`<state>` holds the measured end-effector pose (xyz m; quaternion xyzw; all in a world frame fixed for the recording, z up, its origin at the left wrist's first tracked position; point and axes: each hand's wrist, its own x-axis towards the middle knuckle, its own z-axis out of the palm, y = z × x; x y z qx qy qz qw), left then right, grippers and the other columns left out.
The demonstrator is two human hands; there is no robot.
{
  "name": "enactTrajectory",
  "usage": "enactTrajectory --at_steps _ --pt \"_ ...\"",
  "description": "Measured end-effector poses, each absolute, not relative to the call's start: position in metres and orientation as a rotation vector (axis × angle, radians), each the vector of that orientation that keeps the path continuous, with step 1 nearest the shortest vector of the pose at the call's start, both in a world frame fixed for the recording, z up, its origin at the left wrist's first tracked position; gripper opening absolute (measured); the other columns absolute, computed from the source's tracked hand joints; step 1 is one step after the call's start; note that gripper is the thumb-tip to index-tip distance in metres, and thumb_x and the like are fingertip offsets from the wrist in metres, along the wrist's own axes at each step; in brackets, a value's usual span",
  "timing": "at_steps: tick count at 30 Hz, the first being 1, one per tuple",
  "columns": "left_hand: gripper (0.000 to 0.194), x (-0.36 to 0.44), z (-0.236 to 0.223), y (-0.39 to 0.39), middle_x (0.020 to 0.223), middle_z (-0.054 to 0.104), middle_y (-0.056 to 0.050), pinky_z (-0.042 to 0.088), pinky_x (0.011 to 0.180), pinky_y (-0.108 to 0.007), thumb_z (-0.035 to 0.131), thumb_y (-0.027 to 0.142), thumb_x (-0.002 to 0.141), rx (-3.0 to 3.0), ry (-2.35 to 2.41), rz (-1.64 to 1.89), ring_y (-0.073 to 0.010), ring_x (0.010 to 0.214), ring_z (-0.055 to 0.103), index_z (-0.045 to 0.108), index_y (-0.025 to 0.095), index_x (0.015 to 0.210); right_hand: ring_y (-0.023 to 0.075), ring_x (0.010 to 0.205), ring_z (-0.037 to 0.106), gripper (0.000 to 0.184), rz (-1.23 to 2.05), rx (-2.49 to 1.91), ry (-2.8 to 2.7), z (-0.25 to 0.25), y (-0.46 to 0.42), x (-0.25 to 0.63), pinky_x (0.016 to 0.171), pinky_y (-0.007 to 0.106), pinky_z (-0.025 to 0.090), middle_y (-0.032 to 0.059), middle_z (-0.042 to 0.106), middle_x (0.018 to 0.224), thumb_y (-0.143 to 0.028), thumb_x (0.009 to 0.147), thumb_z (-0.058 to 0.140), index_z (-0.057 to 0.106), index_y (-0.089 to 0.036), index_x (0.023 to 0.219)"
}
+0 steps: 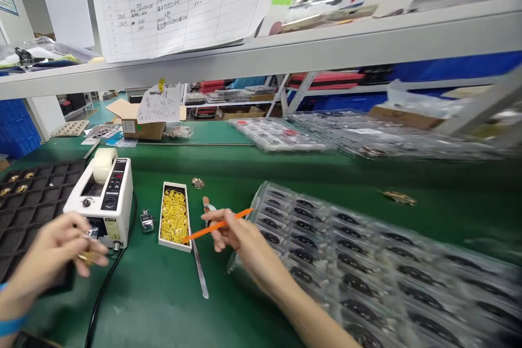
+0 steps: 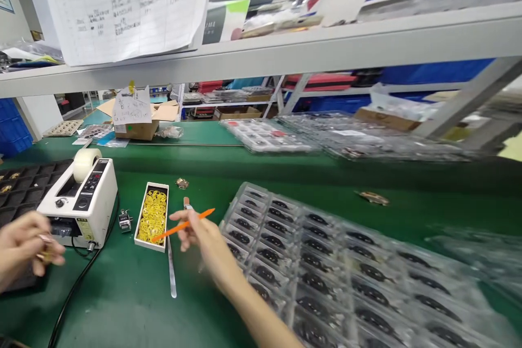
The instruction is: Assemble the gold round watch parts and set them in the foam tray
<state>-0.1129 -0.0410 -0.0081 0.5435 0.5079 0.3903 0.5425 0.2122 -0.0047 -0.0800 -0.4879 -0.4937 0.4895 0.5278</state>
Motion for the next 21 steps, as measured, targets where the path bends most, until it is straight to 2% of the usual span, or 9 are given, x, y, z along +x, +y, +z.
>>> enactTrajectory --at_steps 2,4,7,10,15,18,21 --pt "0.043 -0.057 -0.031 -0.037 0.076 0.076 -0.009 0.05 0.046 -0.02 0.076 0.044 0.069 1.149 1.005 0.798 -0.0237 0.069 0.073 0.055 0.017 0.095 0.0167 0.059 0.058 0.063 1.186 -1.09 -1.148 -0.091 -0.007 0.202 0.053 0.03 0.051 0.006 0.064 0.067 -0.076 0.068 0.054 0.067 -0.016 0.084" --pt "0.045 -0.022 -0.052 -0.028 0.081 0.075 -0.009 0.054 0.055 -0.02 0.077 0.038 0.069 1.024 0.891 0.78 -0.0216 0.075 0.073 0.057 0.014 0.102 0.0179 0.067 0.062 0.053 1.088 -1.059 -1.133 -0.098 -0.012 0.198 0.057 0.029 0.054 0.0072 0.066 0.075 -0.069 0.069 0.062 0.066 -0.017 0.078" --pt "0.044 -0.003 -0.073 -0.014 0.093 0.074 -0.009 0.056 0.073 -0.023 0.077 0.025 0.068 0.893 0.871 0.867 -0.0202 0.085 0.072 0.059 0.013 0.106 0.0147 0.062 0.062 0.034 0.942 -1.042 -1.193 -0.101 -0.025 0.195 0.06 0.026 0.055 0.0025 0.064 0.069 -0.053 0.076 0.066 0.063 -0.019 0.074" --pt "0.04 -0.003 -0.08 -0.008 0.1 0.073 -0.009 0.055 0.082 -0.029 0.073 0.02 0.069 0.876 0.881 0.963 -0.0209 0.092 0.07 0.062 0.013 0.107 0.0148 0.061 0.064 0.026 0.858 -1.007 -1.359 -0.102 -0.039 0.189 0.058 0.024 0.056 0.0025 0.066 0.068 -0.044 0.084 0.06 0.065 -0.02 0.077" --pt "0.039 -0.005 -0.083 -0.013 0.1 0.072 -0.006 0.053 0.089 -0.037 0.073 0.023 0.07 0.942 0.854 0.997 -0.0232 0.099 0.066 0.064 0.016 0.108 0.0169 0.061 0.069 0.024 0.814 -0.967 -1.456 -0.106 -0.048 0.172 0.056 0.024 0.058 0.0046 0.07 0.069 -0.038 0.088 0.055 0.065 -0.019 0.078" --pt "0.042 -0.005 -0.084 -0.016 0.096 0.073 -0.006 0.053 0.088 -0.035 0.073 0.026 0.071 0.964 0.849 0.998 -0.0231 0.099 0.067 0.062 0.017 0.11 0.0171 0.063 0.07 0.018 0.774 -0.938 -1.505 -0.11 -0.047 0.169 0.057 0.024 0.059 0.0048 0.071 0.07 -0.029 0.091 0.052 0.064 -0.019 0.082" --pt "0.043 -0.006 -0.085 -0.016 0.094 0.073 -0.007 0.053 0.085 -0.033 0.072 0.029 0.073 0.949 0.842 0.99 -0.0232 0.096 0.068 0.061 0.017 0.113 0.0162 0.071 0.071 0.016 0.524 -0.78 -1.71 -0.112 -0.045 0.171 0.064 0.024 0.06 0.0061 0.072 0.079 -0.015 0.091 0.049 0.064 -0.018 0.092"
